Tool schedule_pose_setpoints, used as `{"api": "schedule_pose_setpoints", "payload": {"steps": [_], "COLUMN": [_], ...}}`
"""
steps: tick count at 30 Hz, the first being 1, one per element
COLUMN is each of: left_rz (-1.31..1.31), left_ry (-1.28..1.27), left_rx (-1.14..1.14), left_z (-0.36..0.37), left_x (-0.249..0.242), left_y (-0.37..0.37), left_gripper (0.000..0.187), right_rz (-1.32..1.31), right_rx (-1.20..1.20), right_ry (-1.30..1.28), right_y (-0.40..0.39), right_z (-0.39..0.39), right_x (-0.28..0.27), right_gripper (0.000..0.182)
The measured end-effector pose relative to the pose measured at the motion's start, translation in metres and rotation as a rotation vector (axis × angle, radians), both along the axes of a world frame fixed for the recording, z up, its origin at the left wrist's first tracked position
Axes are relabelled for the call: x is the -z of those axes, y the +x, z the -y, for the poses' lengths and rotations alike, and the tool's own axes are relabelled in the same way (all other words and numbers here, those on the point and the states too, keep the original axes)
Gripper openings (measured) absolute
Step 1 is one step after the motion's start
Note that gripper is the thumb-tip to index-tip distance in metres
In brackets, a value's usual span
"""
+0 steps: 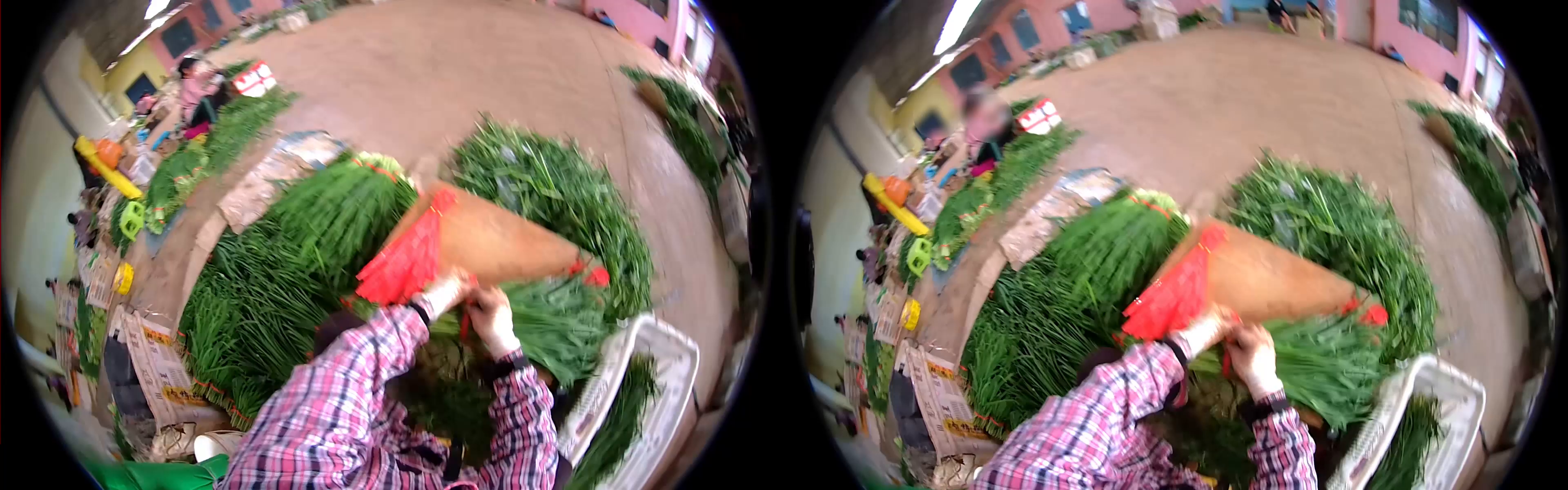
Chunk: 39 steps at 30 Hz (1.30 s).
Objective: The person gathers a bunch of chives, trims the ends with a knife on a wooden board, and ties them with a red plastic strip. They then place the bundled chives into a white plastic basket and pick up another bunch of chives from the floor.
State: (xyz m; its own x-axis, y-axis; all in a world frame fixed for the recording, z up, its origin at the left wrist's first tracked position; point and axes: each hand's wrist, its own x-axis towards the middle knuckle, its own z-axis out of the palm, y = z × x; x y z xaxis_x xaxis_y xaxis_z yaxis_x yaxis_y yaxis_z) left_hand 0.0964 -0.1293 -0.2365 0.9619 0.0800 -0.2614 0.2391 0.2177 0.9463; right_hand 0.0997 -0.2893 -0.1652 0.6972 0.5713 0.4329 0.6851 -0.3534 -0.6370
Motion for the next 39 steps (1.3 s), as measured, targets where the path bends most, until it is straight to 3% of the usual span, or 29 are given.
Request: {"api": "schedule_pose_setpoints", "payload": {"steps": [2, 3, 5, 7, 9, 11, 14, 15, 16, 18, 19, 20, 21, 23, 27, 29, 33, 36, 39], "left_rz": [0.008, 0.008, -0.143, -0.285, -0.244, -0.302, -0.277, -0.399, -0.432, -0.368, -0.271, -0.226, -0.153, -0.059, -0.018, -0.049, -0.043, 0.029, 0.061], "left_ry": [0.019, 0.154, 0.650, 0.991, 1.295, 1.517, 1.542, 1.308, 1.219, 0.966, 0.798, 0.977, 0.713, 0.663, 0.763, 0.862, 0.739, 0.966, 0.900], "left_rx": [0.052, 0.115, 0.284, 0.400, 0.676, 0.953, 0.668, 0.495, 0.447, 0.192, -0.012, -0.028, -0.110, -0.230, -0.217, -0.162, -0.139, -0.172, -0.189], "left_z": [-0.016, -0.021, -0.026, -0.025, -0.032, -0.045, -0.061, -0.056, -0.049, -0.046, -0.050, -0.016, -0.025, -0.020, -0.014, -0.014, -0.018, -0.009, -0.008], "left_x": [-0.011, 0.005, -0.018, -0.032, -0.008, 0.049, 0.052, 0.033, 0.018, 0.022, 0.033, -0.026, 0.015, 0.015, 0.002, -0.009, 0.003, -0.026, -0.024], "left_y": [0.012, 0.022, 0.031, 0.052, 0.083, 0.123, 0.109, 0.093, 0.086, 0.069, 0.054, 0.039, 0.035, 0.018, 0.004, 0.002, 0.005, -0.003, -0.005], "left_gripper": [0.015, 0.015, 0.021, 0.021, 0.036, 0.044, 0.047, 0.036, 0.041, 0.035, 0.022, 0.016, 0.027, 0.011, 0.014, 0.015, 0.017, 0.019, 0.020], "right_rz": [-0.027, -0.078, -0.135, -0.085, 0.022, 0.157, 0.248, 0.238, 0.210, 0.142, 0.119, 0.109, 0.096, 0.059, 0.041, 0.039, 0.010, 0.066, 0.032], "right_rx": [0.016, 0.012, 0.049, 0.096, 0.174, 0.314, 0.450, 0.474, 0.492, 0.444, 0.420, 0.412, 0.403, 0.390, 0.323, 0.304, 0.297, 0.342, 0.359], "right_ry": [0.031, 0.032, 0.064, 0.067, 0.116, 0.141, -0.006, -0.047, -0.043, -0.040, -0.038, -0.015, 0.002, 0.026, 0.145, 0.142, 0.082, 0.059, 0.019], "right_y": [0.009, 0.010, 0.012, 0.015, 0.016, 0.011, 0.003, 0.002, 0.005, 0.011, 0.015, 0.018, 0.021, 0.019, 0.021, 0.023, 0.025, 0.025, 0.026], "right_z": [-0.008, -0.005, -0.006, -0.007, -0.012, -0.024, -0.041, -0.044, -0.044, -0.041, -0.041, -0.041, -0.041, -0.041, -0.034, -0.033, -0.035, -0.036, -0.036], "right_x": [-0.002, 0.000, -0.001, 0.008, 0.010, -0.002, 0.012, 0.021, 0.018, 0.019, 0.018, 0.024, 0.023, 0.025, 0.025, 0.023, 0.020, 0.023, 0.023], "right_gripper": [0.020, 0.025, 0.025, 0.024, 0.015, 0.014, 0.011, 0.012, 0.011, 0.009, 0.008, 0.005, 0.005, 0.006, 0.010, 0.010, 0.010, 0.013, 0.011]}}
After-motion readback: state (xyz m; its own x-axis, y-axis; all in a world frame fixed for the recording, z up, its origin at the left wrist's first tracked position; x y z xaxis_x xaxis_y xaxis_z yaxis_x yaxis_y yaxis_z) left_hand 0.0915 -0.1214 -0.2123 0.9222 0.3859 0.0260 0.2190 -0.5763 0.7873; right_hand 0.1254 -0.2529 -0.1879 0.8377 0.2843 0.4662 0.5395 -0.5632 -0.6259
